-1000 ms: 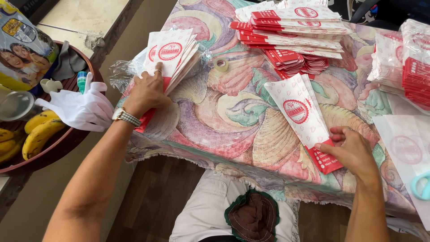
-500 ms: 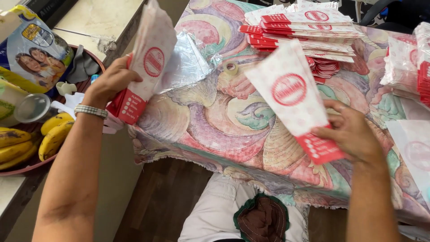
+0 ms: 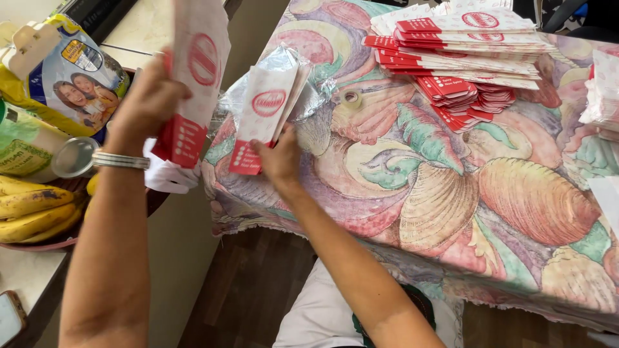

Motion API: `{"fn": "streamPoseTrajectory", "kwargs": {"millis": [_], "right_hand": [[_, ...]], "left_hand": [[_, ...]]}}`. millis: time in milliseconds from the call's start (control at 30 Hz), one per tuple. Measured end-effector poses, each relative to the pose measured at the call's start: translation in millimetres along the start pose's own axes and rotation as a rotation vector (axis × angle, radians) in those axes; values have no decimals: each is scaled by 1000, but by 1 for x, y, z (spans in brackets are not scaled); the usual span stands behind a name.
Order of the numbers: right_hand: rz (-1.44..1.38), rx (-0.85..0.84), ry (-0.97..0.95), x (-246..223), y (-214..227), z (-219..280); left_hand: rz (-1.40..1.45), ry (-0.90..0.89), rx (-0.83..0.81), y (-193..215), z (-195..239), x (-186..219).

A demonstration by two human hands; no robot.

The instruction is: Aligning and applying glue to stacks of paper bags for assembly

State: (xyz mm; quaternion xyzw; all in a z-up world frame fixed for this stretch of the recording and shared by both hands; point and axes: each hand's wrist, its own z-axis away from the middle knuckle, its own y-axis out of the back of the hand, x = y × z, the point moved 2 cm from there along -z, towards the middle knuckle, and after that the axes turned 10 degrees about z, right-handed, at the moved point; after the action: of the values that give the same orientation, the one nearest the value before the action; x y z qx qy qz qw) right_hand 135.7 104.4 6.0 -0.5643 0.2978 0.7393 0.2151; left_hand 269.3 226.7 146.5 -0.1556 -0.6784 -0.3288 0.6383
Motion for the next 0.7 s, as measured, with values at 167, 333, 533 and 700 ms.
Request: {"fn": "streamPoseTrajectory", "kwargs": {"millis": [167, 333, 533, 700], "right_hand": [[291, 18, 130, -9, -9, 22], [672, -179, 214, 0, 28, 35], [647, -162, 441, 34, 123, 37], [490, -263, 480, 47, 174, 47]], "left_hand": [[-686, 37, -17, -74, -15, -41], [-968, 134, -229, -124, -48, -107], [-739, 223, -238, -122, 30, -7], [-659, 162, -314, -113, 22, -18]]}}
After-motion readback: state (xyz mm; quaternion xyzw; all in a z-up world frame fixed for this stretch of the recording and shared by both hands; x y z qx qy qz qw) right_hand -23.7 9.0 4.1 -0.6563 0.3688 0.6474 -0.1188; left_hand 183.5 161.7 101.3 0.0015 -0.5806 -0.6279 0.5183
